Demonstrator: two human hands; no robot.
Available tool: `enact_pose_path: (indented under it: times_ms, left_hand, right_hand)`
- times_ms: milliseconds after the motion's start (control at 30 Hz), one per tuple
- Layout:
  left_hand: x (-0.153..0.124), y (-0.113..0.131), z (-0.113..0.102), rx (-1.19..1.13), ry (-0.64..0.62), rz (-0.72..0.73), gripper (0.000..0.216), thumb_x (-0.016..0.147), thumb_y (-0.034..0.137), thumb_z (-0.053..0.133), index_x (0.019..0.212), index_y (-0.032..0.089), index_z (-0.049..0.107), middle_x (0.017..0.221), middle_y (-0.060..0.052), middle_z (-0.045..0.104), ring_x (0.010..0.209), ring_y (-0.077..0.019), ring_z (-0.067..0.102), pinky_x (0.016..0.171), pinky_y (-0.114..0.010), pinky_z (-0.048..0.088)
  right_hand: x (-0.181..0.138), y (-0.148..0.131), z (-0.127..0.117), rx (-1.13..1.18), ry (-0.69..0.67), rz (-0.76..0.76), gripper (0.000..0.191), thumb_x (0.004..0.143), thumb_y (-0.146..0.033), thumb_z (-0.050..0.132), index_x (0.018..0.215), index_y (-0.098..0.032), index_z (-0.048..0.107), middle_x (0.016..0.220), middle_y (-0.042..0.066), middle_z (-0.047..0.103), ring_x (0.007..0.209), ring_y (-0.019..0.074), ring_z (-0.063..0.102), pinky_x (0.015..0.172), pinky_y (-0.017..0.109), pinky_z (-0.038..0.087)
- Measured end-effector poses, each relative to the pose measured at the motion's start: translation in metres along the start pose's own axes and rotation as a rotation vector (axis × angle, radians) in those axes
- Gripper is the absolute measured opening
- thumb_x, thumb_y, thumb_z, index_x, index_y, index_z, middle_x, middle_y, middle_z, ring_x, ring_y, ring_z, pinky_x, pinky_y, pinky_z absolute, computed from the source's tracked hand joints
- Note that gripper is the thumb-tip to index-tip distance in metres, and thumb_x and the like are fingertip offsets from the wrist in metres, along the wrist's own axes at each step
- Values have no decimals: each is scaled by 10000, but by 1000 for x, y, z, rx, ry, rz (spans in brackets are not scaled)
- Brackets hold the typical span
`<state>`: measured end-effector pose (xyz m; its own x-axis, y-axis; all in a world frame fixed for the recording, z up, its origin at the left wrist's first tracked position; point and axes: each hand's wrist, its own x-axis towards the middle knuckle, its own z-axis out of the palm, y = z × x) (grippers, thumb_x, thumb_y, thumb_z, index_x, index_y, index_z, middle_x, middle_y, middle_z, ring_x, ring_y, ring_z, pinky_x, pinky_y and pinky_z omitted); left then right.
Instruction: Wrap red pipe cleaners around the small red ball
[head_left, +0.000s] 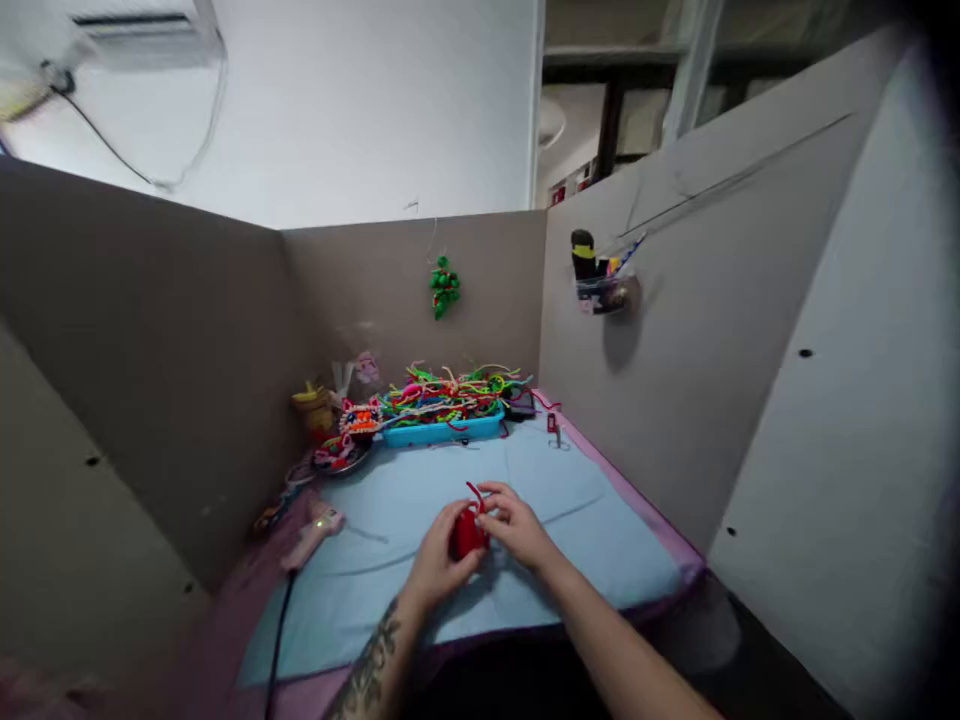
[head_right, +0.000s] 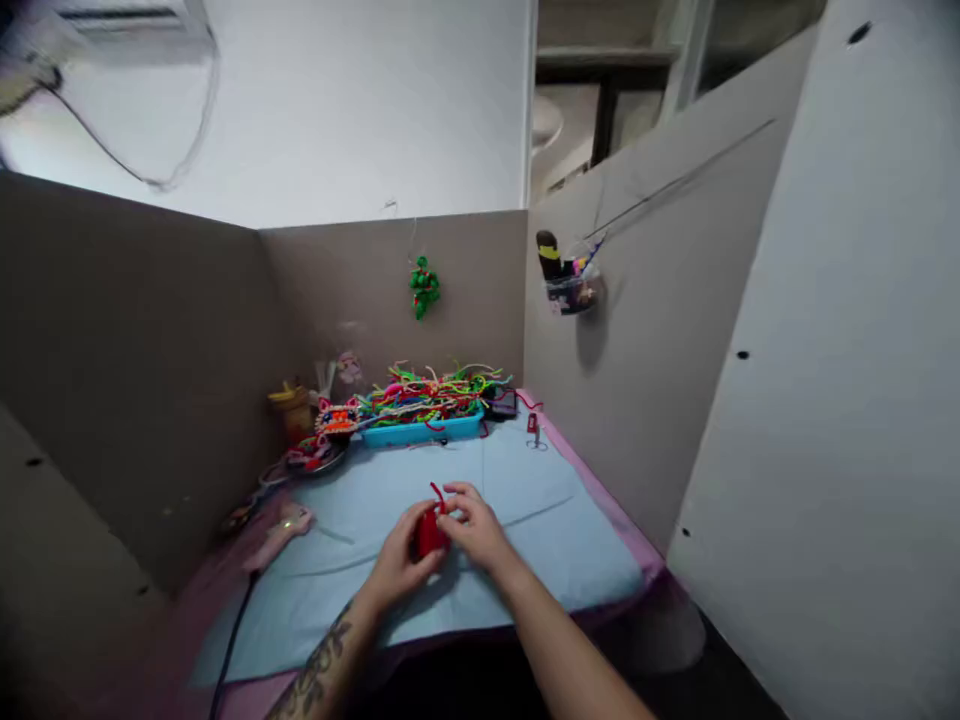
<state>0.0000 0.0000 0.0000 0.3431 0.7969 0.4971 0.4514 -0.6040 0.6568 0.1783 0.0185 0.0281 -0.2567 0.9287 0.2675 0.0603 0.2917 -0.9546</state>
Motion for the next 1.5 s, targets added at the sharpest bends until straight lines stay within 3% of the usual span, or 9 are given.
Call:
enact_pose_path:
  times_ms: [333, 467, 533, 633, 700, 967, 1133, 1500]
  left_hand:
    - [-5, 1, 1, -104, 9, -64, 723, 723, 226, 666, 1371, 178, 348, 1374, -156, 476, 1249, -287, 476, 1053, -463, 373]
    - [-2, 0, 1, -88, 79, -50, 689, 740, 215, 648, 1368, 191, 366, 1361, -150, 484, 1239, -284, 482, 1048, -474, 373]
    - [0, -1, 1, -61, 149, -40, 652, 755, 221, 636, 1358, 204, 388, 1337, -145, 497, 1226, -281, 489, 1038, -479, 379]
    - [1, -4, 1, -9, 217, -38, 617, 770, 240, 628, 1347, 223, 412, 1317, -135, 506, 1225, -277, 486, 1033, -476, 384]
    - [1, -7, 3, 20, 230, -50, 610, 774, 244, 627, 1344, 225, 414, 1315, -132, 502, 1232, -274, 479, 1038, -473, 381]
    - [0, -14, 7, 128, 377, -107, 537, 797, 239, 609, 1304, 220, 433, 1275, -119, 474, 1207, -255, 487, 1028, -463, 395]
    - [1, -14, 7, 148, 372, -102, 526, 805, 222, 600, 1300, 211, 423, 1264, -117, 461, 1201, -242, 478, 1038, -456, 389]
    - [1, -11, 6, 123, 374, -116, 506, 813, 231, 591, 1295, 221, 437, 1276, -118, 456, 1210, -245, 480, 1042, -467, 388]
  right_hand:
    - [7, 2, 2, -103, 30, 22, 66, 693, -231, 602, 742, -199, 630, 1181, 95, 554, 1131, 264, 527, 771, 323, 471]
    - [3, 3, 6, -104, 168, -59, 203, 715, -245, 608, 915, -213, 595, 1161, 82, 566, 1035, 239, 564, 746, 317, 472]
    - [-3, 4, 11, -101, 246, -131, 142, 749, -239, 585, 887, -209, 568, 1106, 76, 581, 1002, 224, 570, 741, 303, 471]
    - [-12, 8, 21, -114, 264, -153, 99, 793, -231, 546, 887, -200, 555, 899, 47, 591, 812, 189, 587, 674, 287, 477]
    - [-17, 11, 26, -156, 273, -196, 84, 813, -214, 525, 886, -198, 563, 871, 43, 577, 779, 182, 577, 669, 286, 480]
    - [-23, 20, 30, -274, 232, -356, 240, 862, -175, 483, 1014, -224, 661, 970, 70, 575, 928, 195, 579, 831, 319, 498]
    - [-21, 21, 32, -276, 218, -352, 289, 850, -171, 503, 1083, -235, 662, 1041, 82, 570, 1005, 206, 570, 890, 341, 499]
    - [-20, 20, 32, -190, 213, -208, 244, 832, -227, 529, 1017, -224, 688, 1126, 101, 536, 1038, 227, 570, 705, 275, 545]
